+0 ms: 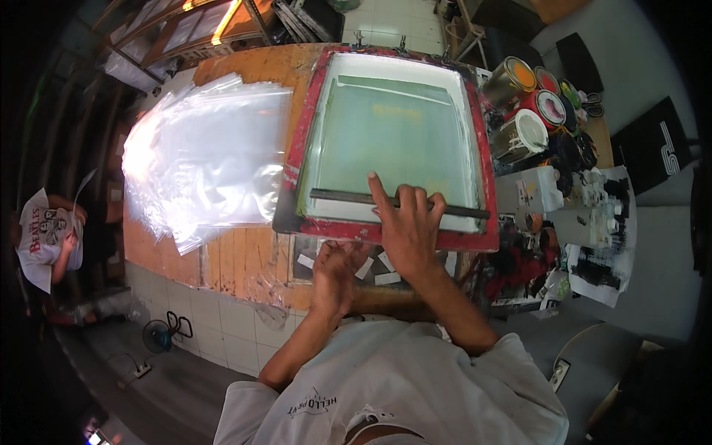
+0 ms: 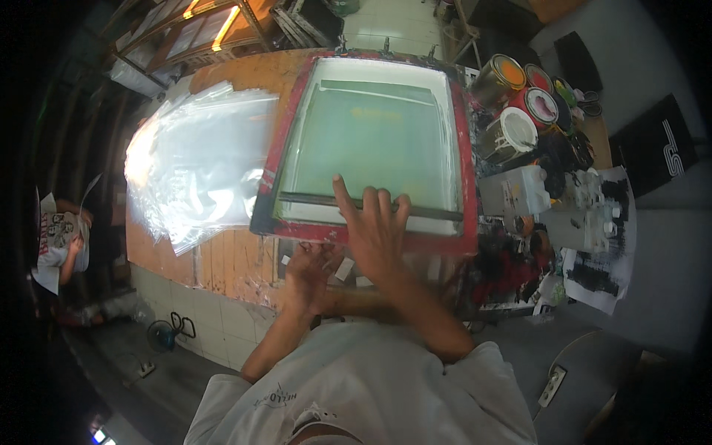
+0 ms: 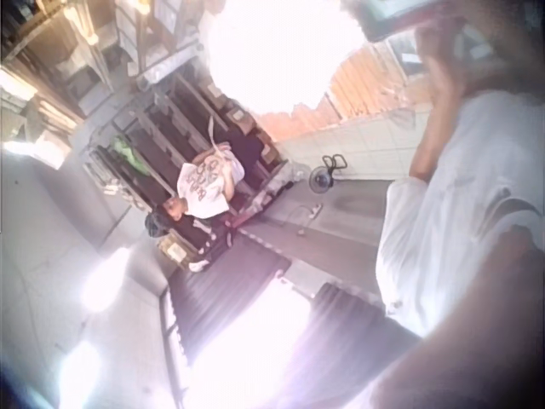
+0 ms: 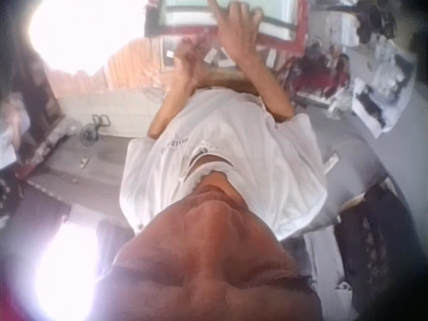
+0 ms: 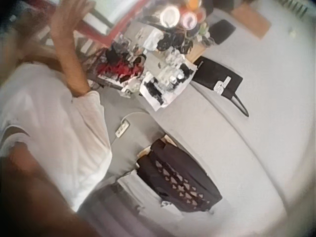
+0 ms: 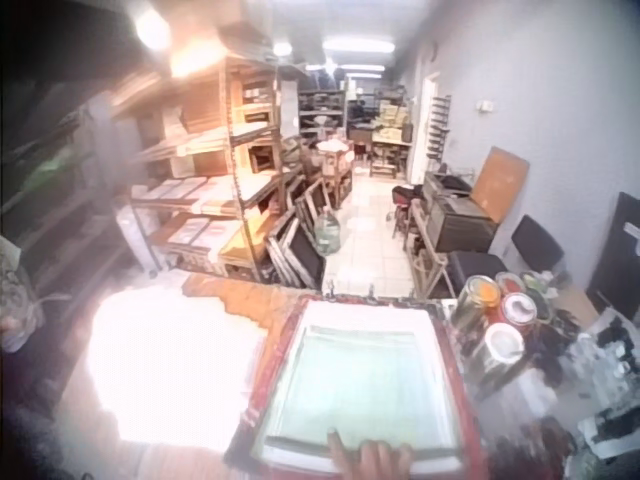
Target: The person performs screen printing on plastic bags by spreading white ink across a mesh screen with a squeegee, lifting the frame to reveal the print, and then placing the printed bag onto a stack.
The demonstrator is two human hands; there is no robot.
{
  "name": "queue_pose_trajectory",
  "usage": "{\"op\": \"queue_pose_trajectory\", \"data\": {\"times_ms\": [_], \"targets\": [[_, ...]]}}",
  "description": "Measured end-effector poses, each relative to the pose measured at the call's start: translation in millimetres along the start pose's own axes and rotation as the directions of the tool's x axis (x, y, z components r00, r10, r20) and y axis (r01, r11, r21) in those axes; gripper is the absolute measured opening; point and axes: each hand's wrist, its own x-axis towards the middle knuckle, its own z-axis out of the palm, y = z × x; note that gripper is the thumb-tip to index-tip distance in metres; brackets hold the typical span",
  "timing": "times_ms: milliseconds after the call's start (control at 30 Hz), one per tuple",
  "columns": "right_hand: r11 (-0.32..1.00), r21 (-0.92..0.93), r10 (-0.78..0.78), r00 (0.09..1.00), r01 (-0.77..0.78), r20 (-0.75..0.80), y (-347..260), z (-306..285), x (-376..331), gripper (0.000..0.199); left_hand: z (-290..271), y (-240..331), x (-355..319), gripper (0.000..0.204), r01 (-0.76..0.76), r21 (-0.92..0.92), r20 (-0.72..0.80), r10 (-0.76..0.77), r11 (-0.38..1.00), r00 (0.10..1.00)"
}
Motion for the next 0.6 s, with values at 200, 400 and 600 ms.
{"op": "queue_pose_trajectory", "data": {"times_ms": [200,400,600], "targets": [[0.997,-0.029,-0.074,0.989,0.071,-0.131,3.5,-82.9,72.9,0.059,62.5,67.2,8.2,0.032,-0.310,-0.055,0.360,0.308,0.949,0.880],[0.989,0.097,-0.096,0.979,0.115,-0.178,28.1,-143.1,176.8,0.053,97.3,114.2,152.6,0.033,-0.625,0.530,0.428,0.455,0.574,0.781],[0.991,0.102,-0.096,0.992,0.087,0.084,28.1,-207.1,229.1,0.050,36.6,91.7,383.5,0.046,-0.242,0.959,0.274,0.689,-0.146,0.671]]}}
